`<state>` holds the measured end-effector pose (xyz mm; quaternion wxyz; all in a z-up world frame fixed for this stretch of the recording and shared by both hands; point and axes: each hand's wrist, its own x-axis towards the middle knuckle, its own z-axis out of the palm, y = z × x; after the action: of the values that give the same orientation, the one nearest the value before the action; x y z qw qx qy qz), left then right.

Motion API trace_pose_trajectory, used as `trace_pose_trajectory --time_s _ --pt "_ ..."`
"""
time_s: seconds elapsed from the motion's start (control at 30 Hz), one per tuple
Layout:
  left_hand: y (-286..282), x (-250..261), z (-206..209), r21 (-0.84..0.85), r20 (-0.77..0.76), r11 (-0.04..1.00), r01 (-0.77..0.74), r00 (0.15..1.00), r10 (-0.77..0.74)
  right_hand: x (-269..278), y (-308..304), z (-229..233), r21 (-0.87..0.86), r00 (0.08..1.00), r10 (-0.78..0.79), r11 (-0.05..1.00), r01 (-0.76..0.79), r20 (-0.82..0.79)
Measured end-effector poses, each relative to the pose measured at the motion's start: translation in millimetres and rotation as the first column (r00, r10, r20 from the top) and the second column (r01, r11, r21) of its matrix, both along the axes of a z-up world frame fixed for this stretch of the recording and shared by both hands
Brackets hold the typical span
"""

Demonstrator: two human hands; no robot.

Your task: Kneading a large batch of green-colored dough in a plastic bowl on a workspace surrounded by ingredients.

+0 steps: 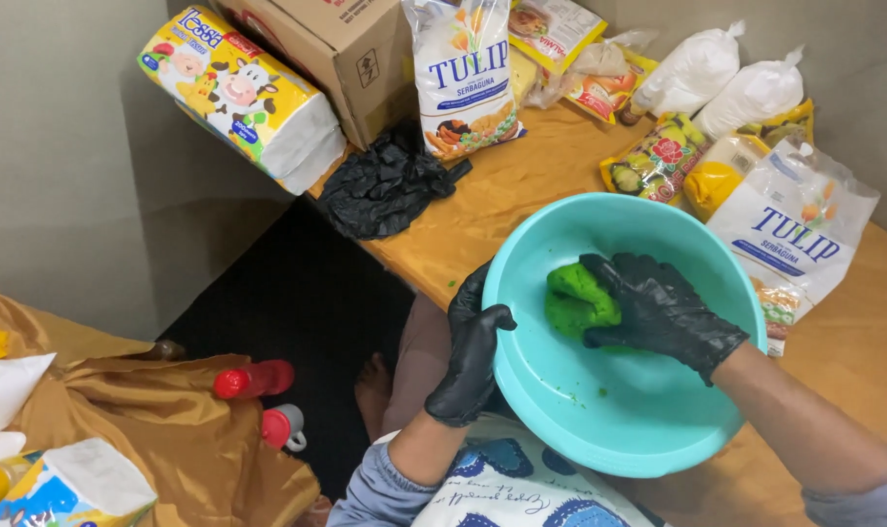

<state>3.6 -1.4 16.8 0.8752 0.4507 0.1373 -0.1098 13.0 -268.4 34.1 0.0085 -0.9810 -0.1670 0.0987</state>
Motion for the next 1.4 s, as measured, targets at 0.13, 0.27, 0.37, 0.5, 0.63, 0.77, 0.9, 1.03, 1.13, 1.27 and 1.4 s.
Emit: trace_pose_trajectory --time_s 0.13,0.27,0.37,0.5,0.63,0.77,0.9,1.03,1.13,1.27,1.4 --pt "1.1 0.7 -7.5 0.036 -0.018 0.999 -0.018 1.0 0.019 -28.7 -10.0 -6.4 0.088 0.953 0.294 0.954 -0.288 -0.075" --pt "-7.0 -2.2 -4.4 -0.036 -0.05 0.995 -0.092 0.995 0.09 -66.2 -1.0 5.6 0.253 0.864 0.502 0.831 -0.495 0.044" --pt "-8.8 -4.8 -6.3 -0.075 -0.007 0.993 -0.087 0.996 0.087 -66.8 23.9 10.9 0.166 0.872 0.488 0.862 -0.479 -0.015" --pt "-6.9 -7.5 -11.5 -0.051 0.038 0.994 -0.092 0.995 0.094 -57.2 49.9 -15.9 0.184 0.838 0.538 0.817 -0.546 0.093" --pt "-1.9 -4.4 -30.3 -0.013 -0.022 1.0 0.002 1.0 -0.002 -31.1 61.7 -55.0 0.162 0.971 0.239 0.958 -0.235 -0.005" --pt "-1.2 0.2 -33.7 -0.023 0.03 0.999 0.029 0.999 -0.028 -9.0 82.2 -7.2 0.402 0.927 -0.234 0.849 0.342 -0.294" --pt "8.9 0.3 -24.9 0.055 -0.015 0.992 0.114 0.993 -0.114 -4.6 83.9 45.4 0.681 0.885 -0.342 0.568 0.462 -0.315" --pt "10.0 4.3 -29.4 0.04 -0.032 0.991 0.126 0.992 -0.125 -5.3 81.3 96.0 0.634 0.767 -0.462 0.442 0.634 -0.445" --pt "11.8 7.0 -32.2 0.045 -0.02 0.988 0.148 0.989 -0.147 -4.5 60.6 118.9 0.326 0.711 -0.502 0.651 0.685 -0.491" --pt "11.8 6.0 -4.3 0.102 -0.009 0.98 0.173 0.985 -0.173 -20.7 10.5 97.3 -0.003 0.848 -0.509 0.858 0.514 -0.147" --pt "10.5 6.0 -6.0 0.109 -0.032 0.977 0.182 0.983 -0.179 -18.7 -27.5 20.7 -0.073 0.766 -0.038 0.991 0.11 0.642"
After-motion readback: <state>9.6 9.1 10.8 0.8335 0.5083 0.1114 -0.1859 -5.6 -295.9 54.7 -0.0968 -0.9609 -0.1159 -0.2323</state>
